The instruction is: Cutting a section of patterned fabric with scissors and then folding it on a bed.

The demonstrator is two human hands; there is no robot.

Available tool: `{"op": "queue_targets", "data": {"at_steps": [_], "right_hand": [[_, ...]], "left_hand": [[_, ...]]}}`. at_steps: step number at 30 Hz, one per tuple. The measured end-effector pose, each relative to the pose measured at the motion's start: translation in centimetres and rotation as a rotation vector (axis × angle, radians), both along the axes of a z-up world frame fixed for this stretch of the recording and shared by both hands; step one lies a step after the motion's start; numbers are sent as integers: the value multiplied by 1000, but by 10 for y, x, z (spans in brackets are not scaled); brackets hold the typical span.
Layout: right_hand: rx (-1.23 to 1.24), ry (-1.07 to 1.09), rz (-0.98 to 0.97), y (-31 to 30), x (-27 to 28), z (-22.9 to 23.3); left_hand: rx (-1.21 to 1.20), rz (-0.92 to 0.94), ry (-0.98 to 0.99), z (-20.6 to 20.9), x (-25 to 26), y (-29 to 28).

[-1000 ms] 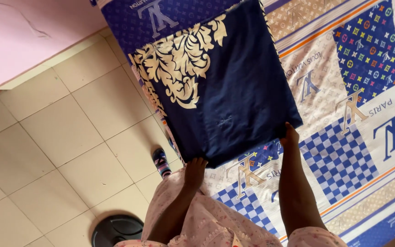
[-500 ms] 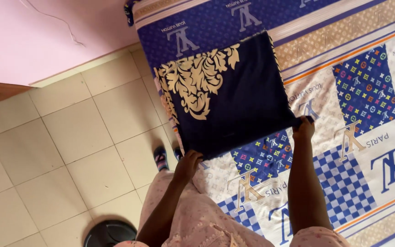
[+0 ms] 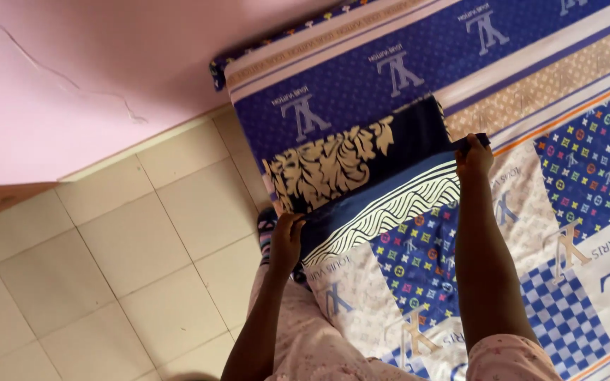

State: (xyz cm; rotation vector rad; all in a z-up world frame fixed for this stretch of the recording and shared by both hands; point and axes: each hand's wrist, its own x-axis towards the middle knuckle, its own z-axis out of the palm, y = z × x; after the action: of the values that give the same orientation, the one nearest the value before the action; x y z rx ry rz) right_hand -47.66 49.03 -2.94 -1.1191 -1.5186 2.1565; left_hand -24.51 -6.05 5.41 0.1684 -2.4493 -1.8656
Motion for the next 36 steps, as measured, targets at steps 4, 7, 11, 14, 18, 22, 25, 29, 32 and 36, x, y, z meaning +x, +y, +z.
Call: {"op": "queue_targets", "data": {"at_steps": [4, 7, 11, 14, 18, 22, 25, 29, 32, 36], "right_hand": [[70, 22, -71, -27, -48, -10], [187, -173, -263, -50, -75, -14], [266, -174, -221, -47, -101, -65], [260, -94, -145, -47, -110, -85], [173, -95, 19, -103, -94, -51], [1299, 21, 178, -186, -45, -29], [1531, 140, 472, -284, 15, 2], [1521, 286, 1142, -329, 86, -3], [1611, 207, 1507, -318, 87, -9], [1813, -202, 1660, -238, 11, -38]], "left_hand": [[-14, -16, 14, -28, -59, -21], [44, -23, -22, -44, -102, -33], [-16, 38, -95, -87, -133, -39], [-53, 54, -107, -97, -151, -40], [-123, 149, -66, -70, -158, -42], [-449, 215, 108, -41, -146, -19], [-496, -127, 119, -60, -112, 30], [-684, -404, 84, -93, -58, 89], [-747, -482, 32, -111, -52, 81], [-860, -295, 31, -138, -75, 55]]}}
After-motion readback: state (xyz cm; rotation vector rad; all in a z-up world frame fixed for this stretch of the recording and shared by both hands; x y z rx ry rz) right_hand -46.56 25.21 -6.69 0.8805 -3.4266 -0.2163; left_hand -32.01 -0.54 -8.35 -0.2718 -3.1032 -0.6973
